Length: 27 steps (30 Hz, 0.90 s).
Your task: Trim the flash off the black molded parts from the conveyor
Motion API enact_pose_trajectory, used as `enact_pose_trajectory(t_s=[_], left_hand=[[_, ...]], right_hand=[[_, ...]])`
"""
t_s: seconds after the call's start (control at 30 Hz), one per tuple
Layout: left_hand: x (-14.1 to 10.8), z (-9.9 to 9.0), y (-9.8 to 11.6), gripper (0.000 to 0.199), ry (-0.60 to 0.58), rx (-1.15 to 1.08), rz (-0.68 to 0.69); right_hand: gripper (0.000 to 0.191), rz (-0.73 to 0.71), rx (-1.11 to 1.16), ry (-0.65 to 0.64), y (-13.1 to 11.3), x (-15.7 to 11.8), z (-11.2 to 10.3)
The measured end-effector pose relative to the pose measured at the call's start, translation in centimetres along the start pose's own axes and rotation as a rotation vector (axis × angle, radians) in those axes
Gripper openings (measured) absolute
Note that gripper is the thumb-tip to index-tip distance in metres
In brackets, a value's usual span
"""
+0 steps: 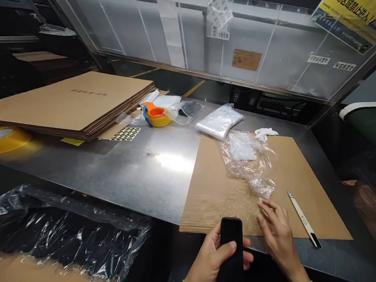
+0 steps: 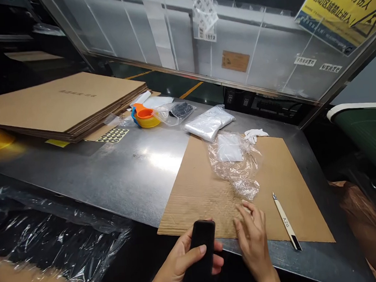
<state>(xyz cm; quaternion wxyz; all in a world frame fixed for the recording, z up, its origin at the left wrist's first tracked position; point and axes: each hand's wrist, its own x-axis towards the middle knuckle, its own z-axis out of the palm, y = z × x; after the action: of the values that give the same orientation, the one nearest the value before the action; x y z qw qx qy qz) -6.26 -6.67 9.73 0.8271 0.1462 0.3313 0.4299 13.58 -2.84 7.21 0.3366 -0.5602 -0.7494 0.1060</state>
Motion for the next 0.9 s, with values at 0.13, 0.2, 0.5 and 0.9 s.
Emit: enact_pose_trajectory(t_s=[0.13, 0.2, 0.5, 0.9], left_hand=[[-0.1, -0.4, -0.8, 0.045, -0.244, 0.088, -0.070], [-0.2, -0.7, -0.9, 0.045, -0.288, 0.146, -0.074], [-1.9, 0.4, 0.4, 0.049, -0.222, 0.323, -0.109], [-1.6, 0.0, 0.1, 0.047, -0.202, 0.339, -0.154]], right_hand=[[0.015, 0.048, 0.575, -0.269, -4.6, 0.1, -1.4], [0.012, 0.088, 0.716, -0.355, -5.4, 0.3, -1.9], [0.013, 0.154, 0.929, -0.484, -4.6, 0.2, -2.2], [0.010, 0.221, 0.993, -0.460, -4.2, -0.7, -1.4]])
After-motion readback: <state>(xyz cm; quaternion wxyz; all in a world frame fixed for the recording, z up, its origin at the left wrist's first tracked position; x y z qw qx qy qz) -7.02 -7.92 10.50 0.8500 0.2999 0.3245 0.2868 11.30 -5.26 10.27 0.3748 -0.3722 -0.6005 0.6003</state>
